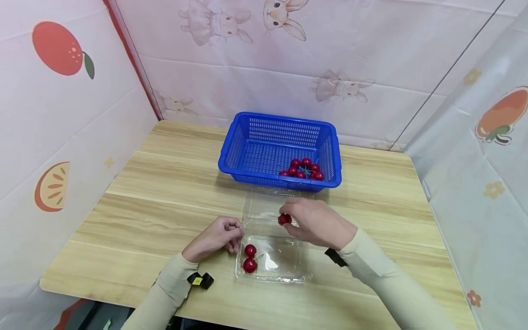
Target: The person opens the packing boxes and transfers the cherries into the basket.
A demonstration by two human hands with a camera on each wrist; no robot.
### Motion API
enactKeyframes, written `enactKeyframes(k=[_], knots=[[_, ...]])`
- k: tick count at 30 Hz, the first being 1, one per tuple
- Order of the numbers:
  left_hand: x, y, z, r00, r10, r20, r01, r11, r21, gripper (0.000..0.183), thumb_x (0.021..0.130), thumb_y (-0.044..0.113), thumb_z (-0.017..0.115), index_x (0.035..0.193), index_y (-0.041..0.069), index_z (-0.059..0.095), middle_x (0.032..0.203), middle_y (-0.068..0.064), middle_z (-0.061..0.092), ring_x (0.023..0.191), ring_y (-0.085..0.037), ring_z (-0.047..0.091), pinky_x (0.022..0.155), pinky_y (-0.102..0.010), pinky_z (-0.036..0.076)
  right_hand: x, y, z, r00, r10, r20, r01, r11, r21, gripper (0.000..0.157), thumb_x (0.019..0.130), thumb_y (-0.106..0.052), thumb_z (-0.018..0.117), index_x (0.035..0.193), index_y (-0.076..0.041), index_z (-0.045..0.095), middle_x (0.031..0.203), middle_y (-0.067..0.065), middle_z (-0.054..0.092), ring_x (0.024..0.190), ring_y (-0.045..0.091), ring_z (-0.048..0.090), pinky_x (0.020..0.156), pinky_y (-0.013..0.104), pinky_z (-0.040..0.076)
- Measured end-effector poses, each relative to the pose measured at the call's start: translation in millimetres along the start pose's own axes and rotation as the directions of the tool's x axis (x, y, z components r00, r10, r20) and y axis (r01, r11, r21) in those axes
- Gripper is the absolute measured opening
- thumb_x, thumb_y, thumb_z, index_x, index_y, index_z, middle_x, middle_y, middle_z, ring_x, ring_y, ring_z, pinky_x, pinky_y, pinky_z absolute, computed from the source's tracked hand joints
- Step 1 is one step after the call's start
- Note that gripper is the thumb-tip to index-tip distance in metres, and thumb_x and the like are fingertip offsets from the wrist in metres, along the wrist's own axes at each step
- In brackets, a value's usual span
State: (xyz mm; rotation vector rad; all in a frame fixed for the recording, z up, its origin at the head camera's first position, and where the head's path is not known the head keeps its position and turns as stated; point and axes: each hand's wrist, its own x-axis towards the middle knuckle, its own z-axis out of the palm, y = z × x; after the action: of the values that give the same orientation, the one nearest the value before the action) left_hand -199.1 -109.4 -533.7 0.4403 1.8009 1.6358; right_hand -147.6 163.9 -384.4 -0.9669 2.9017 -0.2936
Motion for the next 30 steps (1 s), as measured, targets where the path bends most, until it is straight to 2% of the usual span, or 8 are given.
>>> enactKeyframes(k=[6, 13, 22, 27, 30], knots=[[-0.4, 2.1, -0.2, 1.000, 0.005, -0.002, -0.005, 1.000, 0.007, 0.019, 0.100, 0.011, 0.061, 0.097, -0.008, 0.063, 0.065, 0.001, 0.065, 0.053, -0.011, 0.060, 0.050, -0.022, 0.057, 9, 19, -19.5, 0.998, 0.062, -0.030, -0.062, 0.998, -0.007, 0.015, 0.092, -0.014, 0.074, 0.107, -0.013, 0.076, 0.101, -0.002, 0.073, 0.089, 0.012, 0.069, 0.078, 0.031, 0.064], [-1.4, 4.8, -1.2, 1.000, 0.001, -0.002, 0.000, 1.000, 0.013, 0.020, 0.100, 0.012, 0.061, 0.098, -0.008, 0.063, 0.066, 0.000, 0.065, 0.054, -0.011, 0.061, 0.051, -0.022, 0.058, 24, 48, -32.0, 0.989, 0.123, -0.080, -0.125, 0.992, -0.015, 0.018, 0.092, -0.016, 0.075, 0.110, -0.011, 0.076, 0.104, 0.003, 0.074, 0.093, 0.020, 0.069, 0.083, 0.040, 0.063], [-1.3, 2.6, 0.3, 1.000, 0.017, -0.006, -0.017, 1.000, 0.020, 0.020, 0.100, 0.010, 0.060, 0.097, -0.010, 0.063, 0.066, 0.001, 0.064, 0.052, -0.009, 0.060, 0.049, -0.021, 0.057, 40, 89, -35.5, 0.966, 0.254, -0.054, -0.253, 0.967, 0.031, 0.031, 0.094, -0.017, 0.073, 0.120, 0.000, 0.073, 0.110, 0.014, 0.075, 0.093, 0.026, 0.068, 0.084, 0.046, 0.063], [-1.5, 1.5, 0.5, 1.000, 0.011, -0.006, -0.011, 1.000, 0.019, 0.021, 0.099, 0.011, 0.060, 0.097, -0.011, 0.062, 0.067, 0.001, 0.065, 0.053, -0.009, 0.060, 0.049, -0.020, 0.056, 46, 112, -31.1, 0.957, 0.286, -0.053, -0.284, 0.958, 0.048, 0.029, 0.093, -0.015, 0.072, 0.117, 0.001, 0.074, 0.107, 0.016, 0.075, 0.090, 0.025, 0.069, 0.084, 0.048, 0.063], [-1.7, 1.5, 0.7, 1.000, 0.010, -0.007, -0.009, 1.000, 0.015, 0.020, 0.099, 0.011, 0.061, 0.096, -0.009, 0.062, 0.067, 0.001, 0.065, 0.053, -0.009, 0.061, 0.049, -0.020, 0.056, 49, 123, -27.5, 0.953, 0.299, -0.056, -0.296, 0.954, 0.056, 0.026, 0.094, -0.015, 0.071, 0.114, 0.001, 0.075, 0.101, 0.014, 0.075, 0.084, 0.023, 0.067, 0.078, 0.047, 0.062]])
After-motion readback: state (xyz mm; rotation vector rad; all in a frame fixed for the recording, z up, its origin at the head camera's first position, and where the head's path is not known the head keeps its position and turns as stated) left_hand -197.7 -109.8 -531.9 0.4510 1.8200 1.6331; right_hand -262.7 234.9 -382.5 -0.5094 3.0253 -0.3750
